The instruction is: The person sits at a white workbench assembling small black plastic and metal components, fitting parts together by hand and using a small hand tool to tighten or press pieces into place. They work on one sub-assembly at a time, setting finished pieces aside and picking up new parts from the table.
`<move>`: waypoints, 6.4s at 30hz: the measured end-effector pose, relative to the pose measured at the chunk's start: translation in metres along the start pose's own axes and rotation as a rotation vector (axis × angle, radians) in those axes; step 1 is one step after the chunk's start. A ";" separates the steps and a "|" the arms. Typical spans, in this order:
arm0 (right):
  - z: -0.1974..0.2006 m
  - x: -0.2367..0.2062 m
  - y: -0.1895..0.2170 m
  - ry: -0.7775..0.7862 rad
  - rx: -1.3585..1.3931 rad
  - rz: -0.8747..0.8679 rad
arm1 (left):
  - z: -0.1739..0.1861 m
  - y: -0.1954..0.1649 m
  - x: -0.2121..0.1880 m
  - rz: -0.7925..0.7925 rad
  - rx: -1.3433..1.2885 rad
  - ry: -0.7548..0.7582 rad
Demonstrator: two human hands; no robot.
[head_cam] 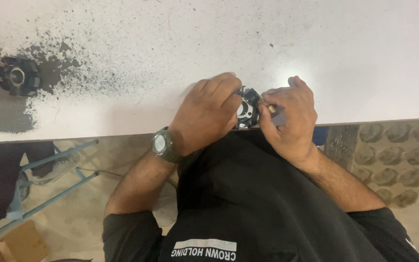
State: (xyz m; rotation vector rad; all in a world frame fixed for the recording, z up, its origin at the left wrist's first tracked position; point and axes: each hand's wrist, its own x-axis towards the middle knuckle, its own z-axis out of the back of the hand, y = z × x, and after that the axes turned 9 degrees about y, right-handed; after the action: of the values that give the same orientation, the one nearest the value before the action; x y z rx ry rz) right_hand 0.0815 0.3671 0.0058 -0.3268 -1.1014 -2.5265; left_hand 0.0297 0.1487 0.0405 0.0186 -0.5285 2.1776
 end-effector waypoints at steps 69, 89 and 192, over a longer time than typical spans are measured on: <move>-0.016 -0.004 0.004 -0.042 -0.036 0.185 | -0.017 -0.014 -0.015 0.330 -0.327 -0.250; -0.004 0.014 0.023 0.002 -0.139 0.196 | 0.001 -0.013 -0.016 0.416 -0.226 -0.262; 0.058 0.091 -0.132 0.226 -0.527 0.072 | 0.104 0.139 -0.260 1.236 0.458 -0.700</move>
State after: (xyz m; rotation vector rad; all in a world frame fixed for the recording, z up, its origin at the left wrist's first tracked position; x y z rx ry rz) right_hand -0.0526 0.4713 -0.0104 -0.1998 -0.3236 -2.6720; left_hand 0.0667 -0.1615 0.0330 0.9549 -0.4345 3.4738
